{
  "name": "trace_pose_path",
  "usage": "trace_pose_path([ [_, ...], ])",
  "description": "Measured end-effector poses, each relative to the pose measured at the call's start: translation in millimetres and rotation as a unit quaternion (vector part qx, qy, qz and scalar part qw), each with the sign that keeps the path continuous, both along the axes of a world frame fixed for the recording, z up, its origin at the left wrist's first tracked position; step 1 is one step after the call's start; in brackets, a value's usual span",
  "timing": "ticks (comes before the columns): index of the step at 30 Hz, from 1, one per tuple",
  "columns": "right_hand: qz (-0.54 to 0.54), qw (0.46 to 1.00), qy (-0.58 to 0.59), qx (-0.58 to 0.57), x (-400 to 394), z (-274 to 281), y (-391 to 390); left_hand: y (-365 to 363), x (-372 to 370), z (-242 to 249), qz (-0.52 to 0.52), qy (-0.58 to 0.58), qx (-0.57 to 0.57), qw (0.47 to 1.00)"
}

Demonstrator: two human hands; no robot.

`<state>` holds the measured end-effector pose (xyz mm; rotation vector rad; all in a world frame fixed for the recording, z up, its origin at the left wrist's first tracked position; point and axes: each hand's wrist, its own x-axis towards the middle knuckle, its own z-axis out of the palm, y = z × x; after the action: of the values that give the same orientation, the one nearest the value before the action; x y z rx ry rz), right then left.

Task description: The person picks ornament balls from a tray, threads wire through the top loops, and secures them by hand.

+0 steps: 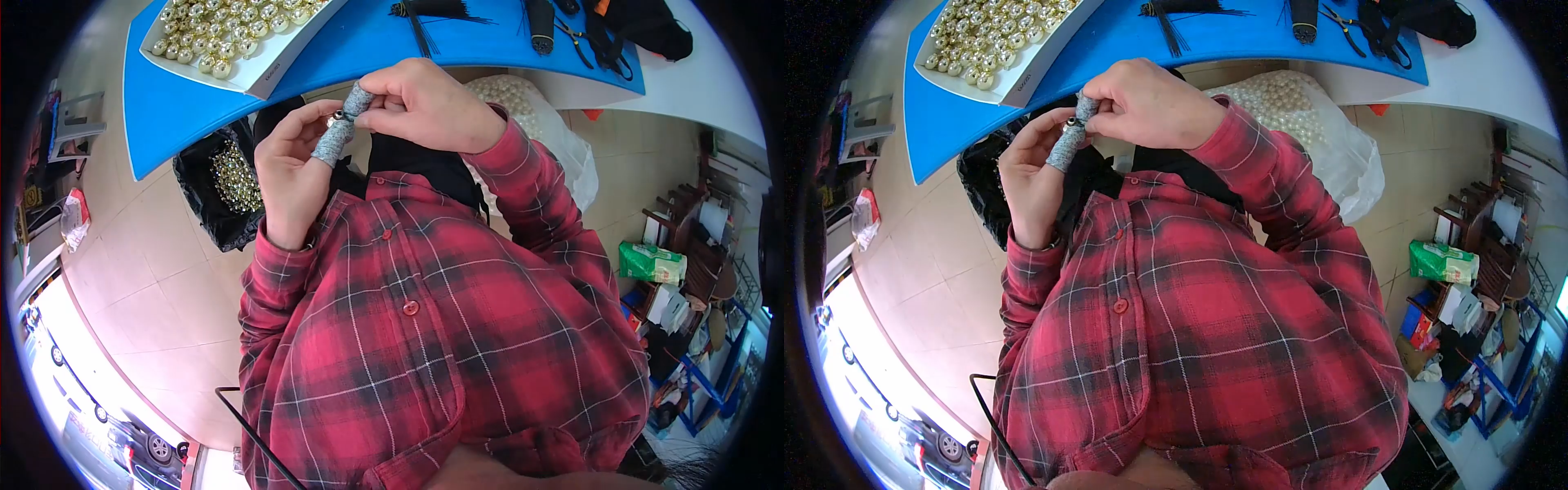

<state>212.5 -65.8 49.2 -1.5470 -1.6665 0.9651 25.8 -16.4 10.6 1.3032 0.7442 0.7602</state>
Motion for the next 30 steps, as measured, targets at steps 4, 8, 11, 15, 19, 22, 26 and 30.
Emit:
trace_pose_path([
  [4, 0.027, 0.993, -0.071, 0.094, 3, -8, 1, 4, -2, 5, -0.020, -0.025, -0.068, 0.997],
  [8, 0.042, 0.977, -0.112, 0.176, 4, -12, 3, 4, -5, 6, -0.025, -0.031, -0.073, 0.997],
  [11, 0.052, 0.962, -0.163, 0.211, 4, -11, 3, 3, -6, 5, -0.026, -0.037, -0.056, 0.997],
  [15, 0.033, 0.969, -0.108, 0.218, 4, -14, 5, -1, -4, 7, 0.000, -0.042, -0.029, 0.999],
  [19, 0.003, 0.981, -0.042, 0.189, 5, -9, 0, -2, -6, 8, 0.016, -0.054, -0.011, 0.998],
  [22, -0.020, 0.987, 0.005, 0.156, 4, -6, -4, -2, -7, 10, 0.024, -0.063, -0.002, 0.998],
  [26, -0.070, 0.983, 0.038, 0.163, -5, -21, -7, -4, -5, 12, 0.038, -0.071, -0.036, 0.996],
  [30, -0.086, 0.979, 0.041, 0.178, -9, -24, -6, -6, -3, 10, 0.039, -0.080, -0.044, 0.995],
])
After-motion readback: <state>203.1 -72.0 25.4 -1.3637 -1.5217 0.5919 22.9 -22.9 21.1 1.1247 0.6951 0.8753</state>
